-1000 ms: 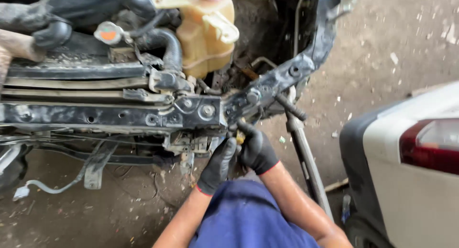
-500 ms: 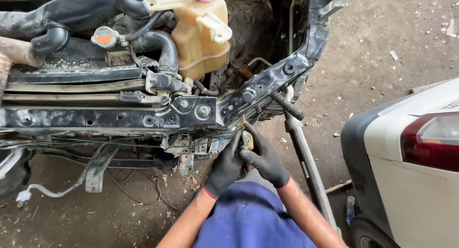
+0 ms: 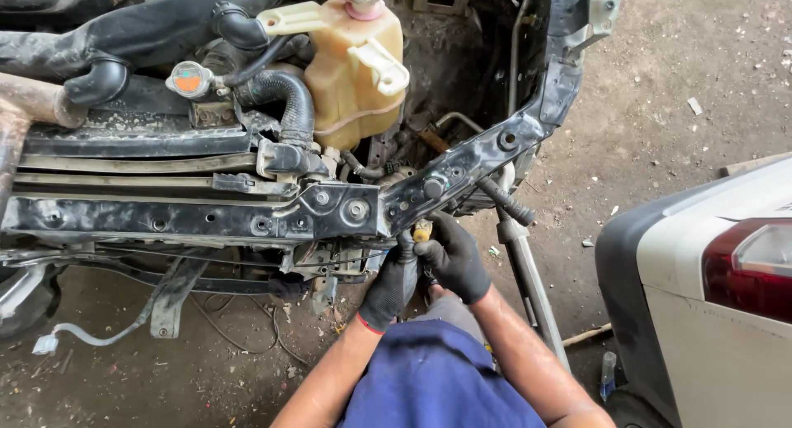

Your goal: The person uses a screwdriver to work on the front frame of a car with the hood open. They repeatedly insert the tool into a specific area near the radiator and coolant reservoir, applying force to manipulate components within the engine bay.

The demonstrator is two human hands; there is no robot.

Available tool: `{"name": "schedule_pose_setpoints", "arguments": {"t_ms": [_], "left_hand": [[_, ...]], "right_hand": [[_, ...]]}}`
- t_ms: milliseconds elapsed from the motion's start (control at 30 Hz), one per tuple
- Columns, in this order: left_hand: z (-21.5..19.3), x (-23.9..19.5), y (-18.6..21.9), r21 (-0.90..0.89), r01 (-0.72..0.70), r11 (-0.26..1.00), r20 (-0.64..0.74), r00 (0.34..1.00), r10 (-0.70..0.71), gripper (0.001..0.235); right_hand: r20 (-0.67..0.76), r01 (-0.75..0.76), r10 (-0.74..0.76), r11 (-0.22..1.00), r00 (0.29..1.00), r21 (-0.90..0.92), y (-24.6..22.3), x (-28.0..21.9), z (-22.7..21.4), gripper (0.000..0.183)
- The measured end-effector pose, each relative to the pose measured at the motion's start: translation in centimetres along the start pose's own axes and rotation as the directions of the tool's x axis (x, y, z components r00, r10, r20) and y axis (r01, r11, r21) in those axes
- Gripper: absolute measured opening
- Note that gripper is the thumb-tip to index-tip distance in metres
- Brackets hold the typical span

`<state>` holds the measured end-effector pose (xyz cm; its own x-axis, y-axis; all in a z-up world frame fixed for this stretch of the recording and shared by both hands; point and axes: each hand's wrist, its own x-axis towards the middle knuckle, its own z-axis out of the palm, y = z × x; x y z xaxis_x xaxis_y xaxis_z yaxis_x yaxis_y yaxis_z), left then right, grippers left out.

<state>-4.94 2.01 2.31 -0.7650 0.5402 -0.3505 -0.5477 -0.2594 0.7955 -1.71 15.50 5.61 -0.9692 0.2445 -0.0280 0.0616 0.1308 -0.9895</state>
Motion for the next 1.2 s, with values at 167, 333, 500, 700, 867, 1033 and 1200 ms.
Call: {"name": "schedule_pose_setpoints", "arguments": {"t_ms": [167,333,500,700,867,1033,1200], "left_hand": [[-2.8,-0.6,-3.6,0.022,-0.005,1.0,0.07,0.998,0.004,0.067],[-0.6,-1.3,0.0,0.035,-0.005,0.999,0.045,0.999,0.004,0.06],[0.1,-1.2,1.3,0.353,-0.18,0.918,0.117,0.982,0.148,0.048],[-1.1,-1.3,0.5,0.379,-0.176,0.909,0.113,0.983,0.144,0.029],[-0.6,-1.7,0.8,0.144,-0.14,0.98,0.122,0.985,0.123,0.02],[2.3,-3.4,5.3,0.202,-0.127,0.971,0.137,0.985,0.1,0.017],[2.4,-3.4,5.2,0.153,-0.187,0.97,0.186,0.97,0.158,0.03]], "right_hand": [[-0.046,0.148,-0.155,0.979,0.987,-0.138,-1.0,-1.6,-0.4,0.063],[0.022,0.123,-0.121,0.965,0.992,-0.232,-2.8,-2.0,-1.0,0.061],[-0.076,0.129,-0.162,0.938,0.984,-0.322,0.6,-1.0,-0.5,0.055],[-0.002,0.331,-0.394,0.777,0.919,-0.536,-0.8,1.9,-0.7,0.063],[0.111,0.374,-0.358,0.869,0.927,-0.324,3.4,3.8,0.4,0.077],[0.156,0.356,-0.33,0.914,0.931,-0.196,3.7,3.0,0.7,0.08],[0.079,0.302,-0.292,0.931,0.953,-0.203,3.1,2.9,1.2,0.088]]}}
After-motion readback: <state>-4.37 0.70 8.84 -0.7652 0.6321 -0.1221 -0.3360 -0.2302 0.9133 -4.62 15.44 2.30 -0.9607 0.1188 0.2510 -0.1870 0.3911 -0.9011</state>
